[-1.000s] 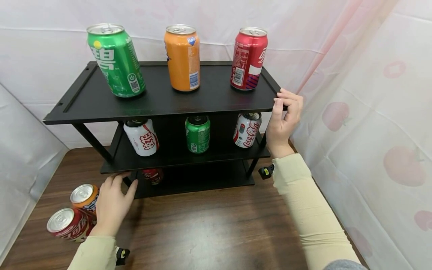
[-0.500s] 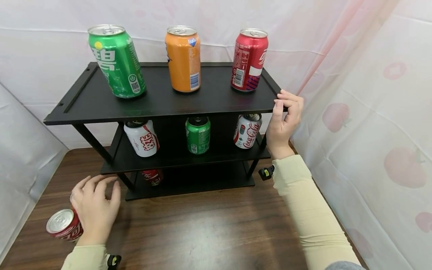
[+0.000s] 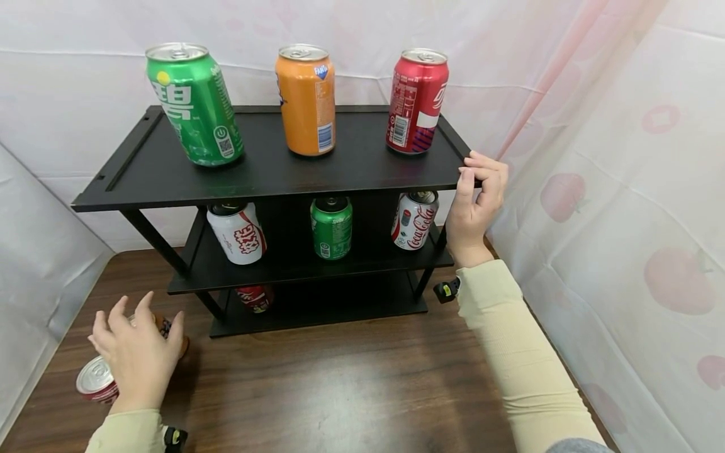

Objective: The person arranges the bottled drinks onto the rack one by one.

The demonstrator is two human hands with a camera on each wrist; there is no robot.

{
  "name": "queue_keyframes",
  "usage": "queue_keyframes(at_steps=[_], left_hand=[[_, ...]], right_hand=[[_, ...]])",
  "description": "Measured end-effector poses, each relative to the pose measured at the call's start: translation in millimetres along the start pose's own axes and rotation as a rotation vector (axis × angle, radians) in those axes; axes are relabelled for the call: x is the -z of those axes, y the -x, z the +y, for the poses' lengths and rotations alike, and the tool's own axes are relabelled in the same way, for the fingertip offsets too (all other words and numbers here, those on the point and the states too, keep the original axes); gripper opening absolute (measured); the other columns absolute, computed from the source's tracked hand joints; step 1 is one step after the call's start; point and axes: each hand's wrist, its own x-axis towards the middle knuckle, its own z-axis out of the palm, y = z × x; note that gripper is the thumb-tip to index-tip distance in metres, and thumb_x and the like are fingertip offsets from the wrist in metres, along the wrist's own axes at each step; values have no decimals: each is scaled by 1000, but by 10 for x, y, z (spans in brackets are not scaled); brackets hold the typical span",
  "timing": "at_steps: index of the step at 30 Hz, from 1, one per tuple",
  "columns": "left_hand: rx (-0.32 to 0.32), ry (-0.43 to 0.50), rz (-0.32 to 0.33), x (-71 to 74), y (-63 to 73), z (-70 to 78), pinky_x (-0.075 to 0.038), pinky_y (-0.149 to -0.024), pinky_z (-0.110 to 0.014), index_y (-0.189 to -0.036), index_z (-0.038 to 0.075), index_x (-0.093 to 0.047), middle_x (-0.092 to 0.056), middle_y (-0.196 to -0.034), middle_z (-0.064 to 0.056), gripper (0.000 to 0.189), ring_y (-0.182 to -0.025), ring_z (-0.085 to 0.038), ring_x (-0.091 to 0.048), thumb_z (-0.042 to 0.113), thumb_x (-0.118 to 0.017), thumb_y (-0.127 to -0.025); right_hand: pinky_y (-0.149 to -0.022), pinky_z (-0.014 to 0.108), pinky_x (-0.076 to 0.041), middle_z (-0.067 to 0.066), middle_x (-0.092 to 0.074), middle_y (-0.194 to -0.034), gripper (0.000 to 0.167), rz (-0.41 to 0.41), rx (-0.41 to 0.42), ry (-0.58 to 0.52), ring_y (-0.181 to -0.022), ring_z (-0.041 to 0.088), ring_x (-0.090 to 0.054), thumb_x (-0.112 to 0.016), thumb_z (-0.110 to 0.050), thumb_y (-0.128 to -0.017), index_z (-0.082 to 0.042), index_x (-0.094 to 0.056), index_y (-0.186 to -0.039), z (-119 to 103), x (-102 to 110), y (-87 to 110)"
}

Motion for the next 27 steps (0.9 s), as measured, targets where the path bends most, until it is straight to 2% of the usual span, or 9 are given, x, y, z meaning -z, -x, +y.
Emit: queue_keyframes(at_steps=[4, 9, 12, 21, 27], left_hand=[[42, -19, -56, 3, -33, -13, -6, -114, -71, -138, -7, -47, -28, -146, -42, 65, -140, -62, -9, 17, -74, -84], [153, -77, -209, 19, -71, -1, -9, -110, -76, -147, -5, -33, -15, -152, -43, 75, -140, -65, -3, 20, -71, -88], [185, -121, -279, 21, -88, -5, -13, -106, -78, -150, -5, -28, -12, -152, -44, 79, -139, -67, -4, 21, -70, -88], [204, -210, -413, 10, -137, -20, -19, -96, -79, -152, -6, -20, -11, -149, -48, 85, -134, -71, -9, 26, -67, -90], [203, -262, -462, 3, -162, -39, -25, -88, -75, -151, -7, -21, -16, -145, -49, 83, -122, -72, -24, 23, -63, -86]], right_hand=[[-98, 39, -45, 34, -56, -91, 26, 6, 1, -8, -102, 43, -58, -48, -11, -88, 13, -56, -81, 35, 2, 4], [-98, 39, -45, 34, -57, -91, 26, 7, 4, -13, -101, 44, -58, -48, -11, -87, 12, -56, -81, 67, 3, 8], [-98, 39, -45, 33, -57, -91, 26, 4, 4, -10, -101, 44, -58, -48, -12, -87, 12, -56, -81, 80, 2, 13], [-99, 40, -45, 33, -56, -91, 26, 2, 4, -15, -102, 42, -58, -48, -12, -88, 12, -56, -81, 89, -3, 13], [-100, 40, -45, 34, -56, -91, 26, -1, 3, -16, -102, 42, -58, -48, -12, -88, 12, -56, -81, 74, 1, 14]])
